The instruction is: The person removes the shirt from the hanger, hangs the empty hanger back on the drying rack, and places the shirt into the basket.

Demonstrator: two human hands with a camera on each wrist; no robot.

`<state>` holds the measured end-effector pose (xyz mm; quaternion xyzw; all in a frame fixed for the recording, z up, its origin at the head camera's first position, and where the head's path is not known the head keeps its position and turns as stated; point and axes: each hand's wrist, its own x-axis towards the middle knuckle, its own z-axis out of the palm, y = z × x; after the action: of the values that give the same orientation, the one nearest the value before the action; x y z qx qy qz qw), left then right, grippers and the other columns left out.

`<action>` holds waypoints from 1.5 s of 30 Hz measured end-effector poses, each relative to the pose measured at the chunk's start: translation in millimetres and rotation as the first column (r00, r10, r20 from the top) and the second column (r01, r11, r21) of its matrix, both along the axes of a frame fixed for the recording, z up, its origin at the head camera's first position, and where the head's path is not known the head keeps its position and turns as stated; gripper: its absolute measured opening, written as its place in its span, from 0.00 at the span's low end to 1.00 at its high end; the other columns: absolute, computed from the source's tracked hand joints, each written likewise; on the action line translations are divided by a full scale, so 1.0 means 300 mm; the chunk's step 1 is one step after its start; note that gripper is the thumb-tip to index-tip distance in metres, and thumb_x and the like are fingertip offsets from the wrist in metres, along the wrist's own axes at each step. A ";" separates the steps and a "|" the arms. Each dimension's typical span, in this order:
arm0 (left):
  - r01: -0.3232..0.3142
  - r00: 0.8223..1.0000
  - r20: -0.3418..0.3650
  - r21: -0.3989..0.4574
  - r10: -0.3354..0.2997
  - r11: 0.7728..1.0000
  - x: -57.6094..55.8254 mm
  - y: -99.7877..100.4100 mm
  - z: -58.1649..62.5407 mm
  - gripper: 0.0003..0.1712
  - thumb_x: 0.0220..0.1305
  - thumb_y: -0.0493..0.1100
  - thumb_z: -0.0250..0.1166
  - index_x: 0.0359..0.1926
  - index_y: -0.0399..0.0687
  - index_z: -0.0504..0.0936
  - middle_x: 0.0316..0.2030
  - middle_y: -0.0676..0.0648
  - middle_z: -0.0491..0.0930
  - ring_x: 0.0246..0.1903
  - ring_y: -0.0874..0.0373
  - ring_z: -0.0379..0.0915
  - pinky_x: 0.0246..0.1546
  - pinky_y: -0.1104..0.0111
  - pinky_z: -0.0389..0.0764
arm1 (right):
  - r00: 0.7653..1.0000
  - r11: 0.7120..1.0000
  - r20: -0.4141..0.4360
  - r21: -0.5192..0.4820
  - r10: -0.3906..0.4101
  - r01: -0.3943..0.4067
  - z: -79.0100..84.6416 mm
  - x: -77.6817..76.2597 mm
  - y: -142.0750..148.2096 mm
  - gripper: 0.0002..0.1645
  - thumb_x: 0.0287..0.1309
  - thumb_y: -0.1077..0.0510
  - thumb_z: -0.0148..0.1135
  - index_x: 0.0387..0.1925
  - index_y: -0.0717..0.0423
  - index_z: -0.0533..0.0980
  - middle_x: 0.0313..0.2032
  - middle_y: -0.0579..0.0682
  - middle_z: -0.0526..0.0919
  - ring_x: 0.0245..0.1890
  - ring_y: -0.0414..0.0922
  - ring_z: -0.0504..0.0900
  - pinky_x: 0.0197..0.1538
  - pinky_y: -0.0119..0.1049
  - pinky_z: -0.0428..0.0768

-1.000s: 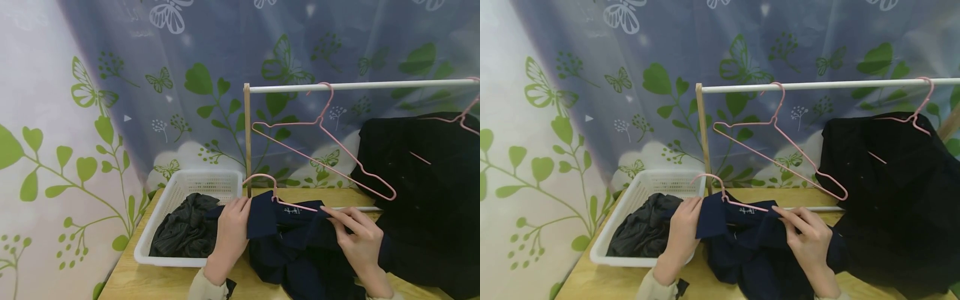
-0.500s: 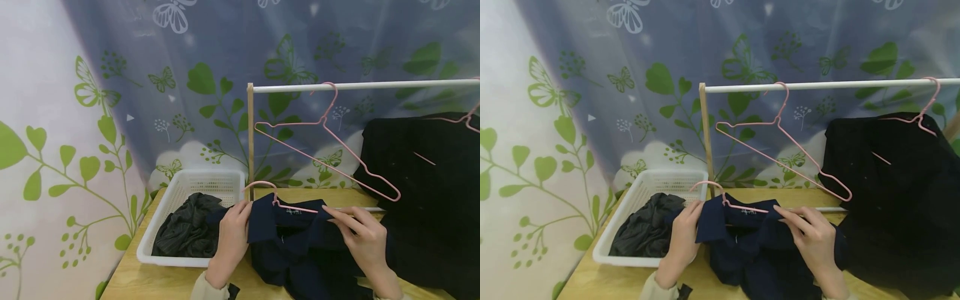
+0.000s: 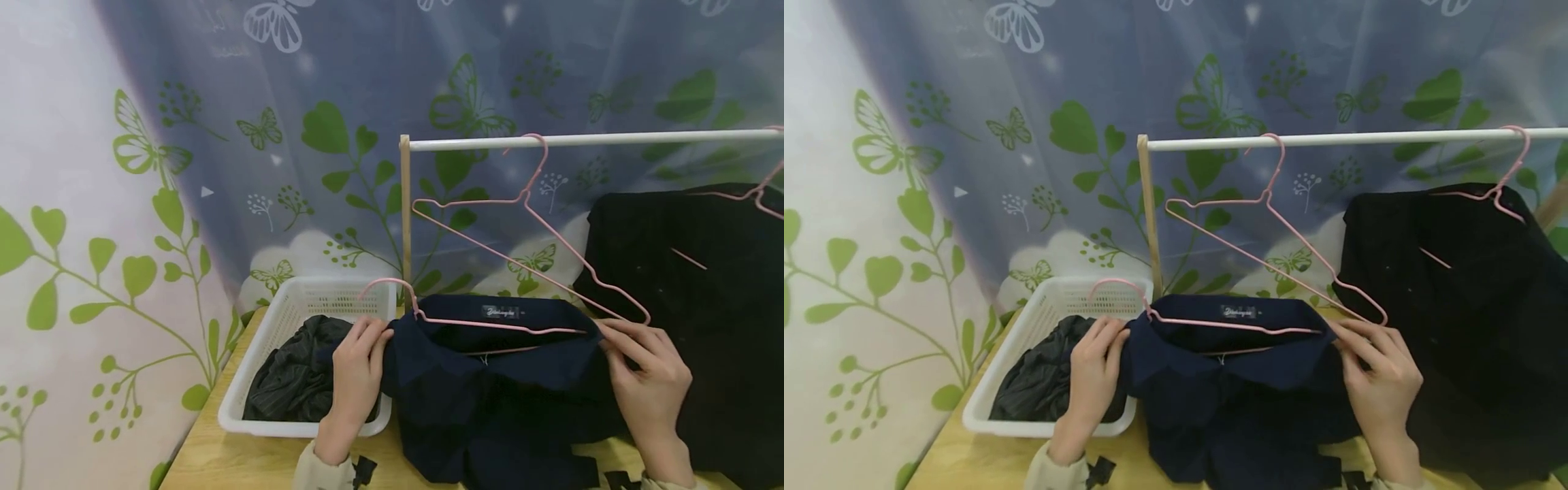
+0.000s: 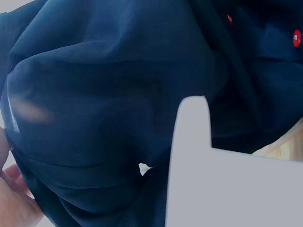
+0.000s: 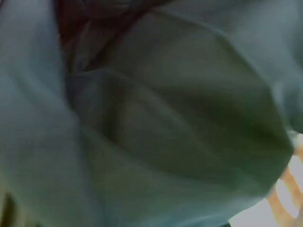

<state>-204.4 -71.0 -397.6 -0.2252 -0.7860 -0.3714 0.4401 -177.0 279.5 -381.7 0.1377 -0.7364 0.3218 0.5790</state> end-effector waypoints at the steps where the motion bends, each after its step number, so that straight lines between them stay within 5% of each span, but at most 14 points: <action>1: 0.001 1.000 0.000 -0.003 -0.001 1.000 -0.001 -0.002 0.000 0.03 0.67 0.34 0.66 0.38 0.46 0.84 0.32 0.50 0.79 0.29 0.59 0.77 0.29 0.68 0.78 | 1.000 1.000 0.028 0.023 -0.001 0.000 0.001 0.001 0.006 0.05 0.58 0.69 0.69 0.35 0.67 0.88 0.35 0.65 0.86 0.43 0.25 0.73 0.56 0.17 0.68; 6: 0.001 1.000 0.010 0.000 -0.001 1.000 0.001 0.001 0.000 0.03 0.68 0.35 0.67 0.36 0.46 0.84 0.32 0.51 0.79 0.28 0.60 0.76 0.27 0.69 0.76 | 0.993 0.998 0.114 0.070 -0.002 -0.006 0.018 0.022 -0.004 0.12 0.64 0.67 0.66 0.47 0.59 0.87 0.39 0.61 0.86 0.45 0.26 0.73 0.54 0.16 0.65; 10: 0.015 1.000 0.005 -0.017 -0.014 1.000 0.005 0.010 0.000 0.02 0.68 0.36 0.67 0.37 0.46 0.85 0.32 0.50 0.79 0.27 0.60 0.76 0.28 0.70 0.77 | 0.990 0.999 0.141 0.038 0.004 -0.010 0.042 0.058 -0.040 0.15 0.67 0.55 0.67 0.50 0.57 0.86 0.42 0.57 0.87 0.49 0.24 0.72 0.55 0.17 0.65; 13: 0.039 0.999 0.001 -0.044 -0.039 0.998 0.010 0.023 -0.003 0.02 0.68 0.37 0.67 0.38 0.46 0.86 0.33 0.50 0.79 0.26 0.61 0.75 0.27 0.71 0.76 | 0.980 0.997 0.199 0.081 -0.025 0.009 0.054 0.085 -0.064 0.20 0.57 0.52 0.74 0.49 0.54 0.87 0.45 0.56 0.86 0.47 0.37 0.76 0.55 0.17 0.62; 18: 0.054 0.998 0.022 -0.039 -0.054 0.998 0.015 0.031 -0.006 0.03 0.69 0.40 0.67 0.39 0.47 0.86 0.33 0.51 0.79 0.27 0.60 0.76 0.28 0.70 0.76 | 0.958 0.983 0.270 0.179 -0.100 0.052 0.063 0.107 -0.071 0.20 0.45 0.64 0.75 0.44 0.52 0.88 0.45 0.54 0.85 0.43 0.54 0.76 0.55 0.15 0.57; 27: 0.063 0.998 -0.002 0.002 -0.063 0.998 0.005 0.012 -0.004 0.03 0.68 0.38 0.67 0.38 0.44 0.87 0.32 0.50 0.80 0.26 0.60 0.75 0.27 0.72 0.74 | 0.930 0.962 0.278 0.196 -0.241 0.191 0.067 0.116 -0.061 0.18 0.49 0.71 0.70 0.42 0.53 0.89 0.37 0.53 0.85 0.31 0.52 0.77 0.31 0.32 0.65; 32: 0.109 0.994 -0.011 0.037 -0.109 0.993 -0.001 -0.009 0.007 0.01 0.65 0.35 0.68 0.36 0.44 0.86 0.31 0.50 0.80 0.25 0.61 0.73 0.27 0.74 0.72 | 0.934 0.958 0.230 0.148 -0.275 0.245 0.070 0.111 -0.038 0.16 0.49 0.70 0.71 0.38 0.51 0.90 0.34 0.53 0.87 0.16 0.40 0.70 0.19 0.25 0.54; 35: 0.136 0.990 -0.036 0.067 -0.134 0.988 -0.001 -0.019 0.016 0.03 0.63 0.32 0.68 0.35 0.43 0.86 0.31 0.50 0.80 0.25 0.62 0.71 0.26 0.74 0.71 | 0.946 0.972 0.224 0.089 -0.234 0.219 0.070 0.107 -0.023 0.15 0.47 0.72 0.73 0.36 0.52 0.91 0.33 0.55 0.87 0.20 0.23 0.67 0.19 0.22 0.52; 40: 0.159 0.987 -0.038 0.080 -0.156 0.984 0.000 -0.022 0.023 0.03 0.63 0.32 0.68 0.35 0.43 0.86 0.30 0.50 0.79 0.23 0.62 0.69 0.25 0.75 0.69 | 0.948 0.992 0.300 -0.038 -0.105 0.121 0.071 0.107 -0.006 0.17 0.49 0.75 0.72 0.37 0.53 0.91 0.33 0.31 0.85 0.35 0.13 0.73 0.30 0.12 0.64; 42: 0.154 0.988 -0.015 0.088 -0.154 0.984 0.000 -0.024 0.023 0.03 0.65 0.32 0.68 0.35 0.43 0.85 0.30 0.50 0.79 0.24 0.62 0.69 0.26 0.75 0.70 | 0.928 0.994 0.372 -0.087 -0.025 0.062 0.072 0.106 -0.002 0.18 0.51 0.74 0.71 0.40 0.53 0.90 0.36 0.21 0.81 0.33 0.16 0.77 0.37 0.11 0.69; 45: 0.143 0.989 0.021 0.113 -0.147 0.983 0.000 -0.030 0.020 0.04 0.67 0.33 0.66 0.35 0.44 0.85 0.31 0.50 0.80 0.26 0.61 0.72 0.29 0.75 0.71 | 0.881 0.994 0.468 -0.102 0.075 -0.030 0.071 0.104 -0.001 0.24 0.54 0.73 0.70 0.52 0.52 0.86 0.38 0.21 0.81 0.34 0.19 0.79 0.43 0.11 0.72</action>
<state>-204.3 -79.9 -391.5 -0.2513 -0.7519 -0.4490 0.4121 -145.9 279.3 -360.3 0.0487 -0.8353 0.3945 0.3797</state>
